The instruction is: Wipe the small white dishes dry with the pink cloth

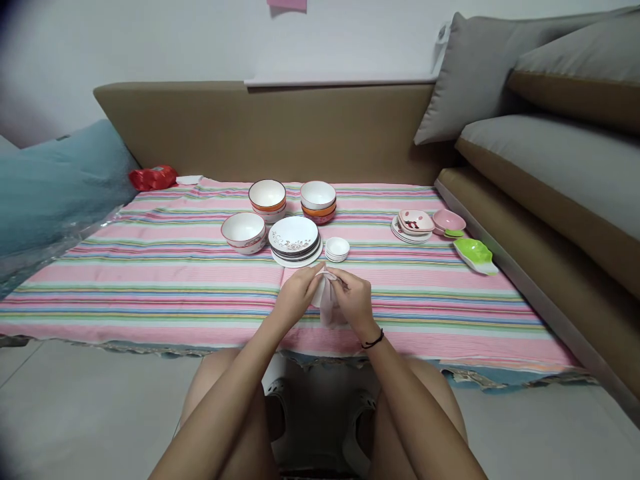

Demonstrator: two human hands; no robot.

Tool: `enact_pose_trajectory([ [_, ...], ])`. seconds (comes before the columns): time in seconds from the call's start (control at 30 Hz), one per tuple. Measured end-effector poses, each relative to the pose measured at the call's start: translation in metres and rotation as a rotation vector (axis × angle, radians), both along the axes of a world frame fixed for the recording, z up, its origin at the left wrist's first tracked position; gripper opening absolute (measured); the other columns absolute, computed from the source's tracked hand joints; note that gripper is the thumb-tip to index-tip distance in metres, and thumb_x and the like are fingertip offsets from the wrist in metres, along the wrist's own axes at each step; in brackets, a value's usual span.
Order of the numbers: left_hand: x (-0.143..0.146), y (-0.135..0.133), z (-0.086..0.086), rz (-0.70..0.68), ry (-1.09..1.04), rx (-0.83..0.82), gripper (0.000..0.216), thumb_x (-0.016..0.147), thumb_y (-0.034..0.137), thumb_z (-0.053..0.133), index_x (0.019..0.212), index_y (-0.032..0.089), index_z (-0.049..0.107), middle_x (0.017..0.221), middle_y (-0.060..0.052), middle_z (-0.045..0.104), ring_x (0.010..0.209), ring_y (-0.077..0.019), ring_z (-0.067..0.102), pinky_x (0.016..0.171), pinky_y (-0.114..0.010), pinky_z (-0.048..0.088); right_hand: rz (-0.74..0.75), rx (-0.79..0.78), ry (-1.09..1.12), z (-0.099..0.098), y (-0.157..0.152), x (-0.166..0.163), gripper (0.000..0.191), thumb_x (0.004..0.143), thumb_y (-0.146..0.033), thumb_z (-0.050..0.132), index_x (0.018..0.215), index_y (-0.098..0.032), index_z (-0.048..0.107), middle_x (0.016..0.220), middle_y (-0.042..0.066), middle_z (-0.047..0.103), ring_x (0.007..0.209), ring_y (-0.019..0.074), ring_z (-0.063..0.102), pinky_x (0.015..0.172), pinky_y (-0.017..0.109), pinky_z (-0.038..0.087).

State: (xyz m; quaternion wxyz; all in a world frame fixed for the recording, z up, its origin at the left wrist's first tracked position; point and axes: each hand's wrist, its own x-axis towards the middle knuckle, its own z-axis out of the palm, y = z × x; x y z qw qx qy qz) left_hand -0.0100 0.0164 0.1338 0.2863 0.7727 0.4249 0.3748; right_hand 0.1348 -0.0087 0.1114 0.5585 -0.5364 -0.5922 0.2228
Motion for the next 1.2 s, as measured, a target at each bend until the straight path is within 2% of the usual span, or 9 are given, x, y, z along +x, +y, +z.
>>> enact_pose_trajectory([
  [0.13,0.002,-0.004,-0.003,0.044,-0.007,-0.114,0.044,0.084,0.033,0.05,0.125,0.018,0.045,0.087,-0.006,0.062,0.078,-0.0198,0.059,0.07,-0.029,0.045,-0.069,-0.097,0.221,-0.004,0.005,0.001,0.019,0.074,-0.024,0.061,0.089,-0.016,0.069,0.089,0.007,0.071,0.082,0.0212,0.067,0.074,0.033,0.054],
  [0.27,0.002,-0.006,-0.004,0.077,-0.027,-0.239,0.03,0.082,0.029,0.051,0.11,0.018,0.046,0.069,0.002,0.056,0.062,-0.0146,0.056,0.057,-0.023,0.04,-0.097,-0.123,0.395,-0.007,0.01,0.004,0.019,0.069,-0.024,0.064,0.085,-0.015,0.066,0.085,0.007,0.07,0.082,0.0212,0.067,0.073,0.032,0.054],
  [0.37,0.002,-0.006,0.0,0.136,0.073,-0.142,0.015,0.085,0.023,0.045,0.097,0.018,0.053,0.069,0.0,0.058,0.063,-0.0146,0.055,0.059,-0.023,0.038,-0.044,-0.135,0.4,-0.007,0.009,0.002,0.022,0.069,-0.024,0.064,0.089,-0.015,0.066,0.089,0.008,0.07,0.086,0.0211,0.067,0.079,0.033,0.053],
  [0.43,0.002,-0.006,0.004,0.138,0.135,-0.062,0.017,0.087,0.022,0.042,0.092,0.018,0.057,0.075,-0.002,0.062,0.069,-0.0156,0.057,0.064,-0.025,0.04,-0.017,-0.145,0.358,-0.005,0.006,0.0,0.023,0.07,-0.024,0.063,0.091,-0.015,0.067,0.091,0.008,0.071,0.086,0.0213,0.067,0.079,0.034,0.053],
  [0.6,0.001,-0.007,0.006,0.073,0.142,-0.03,0.021,0.088,0.024,0.042,0.1,0.019,0.059,0.099,-0.006,0.066,0.092,-0.0182,0.059,0.079,-0.028,0.042,0.026,-0.132,0.224,-0.002,0.004,-0.002,0.019,0.072,-0.026,0.062,0.086,-0.017,0.07,0.087,0.006,0.071,0.081,0.0212,0.067,0.076,0.034,0.054],
  [0.77,0.001,-0.004,-0.005,0.096,0.048,-0.276,0.036,0.079,0.035,0.058,0.11,0.019,0.049,0.078,-0.001,0.063,0.066,-0.0149,0.058,0.059,-0.024,0.042,-0.065,-0.162,0.375,-0.004,0.01,0.001,0.019,0.066,-0.027,0.067,0.081,-0.015,0.067,0.08,0.007,0.07,0.076,0.0207,0.067,0.07,0.032,0.054],
  [0.9,-0.001,-0.002,-0.005,0.077,0.063,-0.192,0.022,0.081,0.02,0.051,0.101,0.018,0.058,0.078,-0.001,0.063,0.068,-0.0138,0.056,0.063,-0.024,0.042,-0.029,-0.155,0.385,-0.003,0.01,0.0,0.02,0.067,-0.027,0.068,0.083,-0.015,0.066,0.084,0.007,0.071,0.078,0.0208,0.067,0.071,0.032,0.054],
  [1.07,-0.003,-0.002,-0.002,-0.036,0.129,-0.049,0.044,0.082,0.012,0.042,0.123,0.022,0.054,0.101,-0.007,0.061,0.091,-0.0172,0.057,0.079,-0.027,0.044,0.002,-0.073,0.215,-0.002,0.003,-0.001,0.018,0.074,-0.025,0.062,0.088,-0.017,0.07,0.089,0.006,0.072,0.082,0.0207,0.067,0.075,0.033,0.054],
  [1.2,-0.001,-0.004,-0.005,0.012,0.186,-0.113,0.05,0.085,0.017,0.042,0.134,0.02,0.042,0.099,-0.008,0.06,0.087,-0.0184,0.057,0.075,-0.028,0.044,-0.041,-0.035,0.088,-0.004,0.003,0.002,0.016,0.075,-0.025,0.061,0.086,-0.018,0.072,0.086,0.005,0.072,0.08,0.0208,0.067,0.074,0.033,0.055],
])
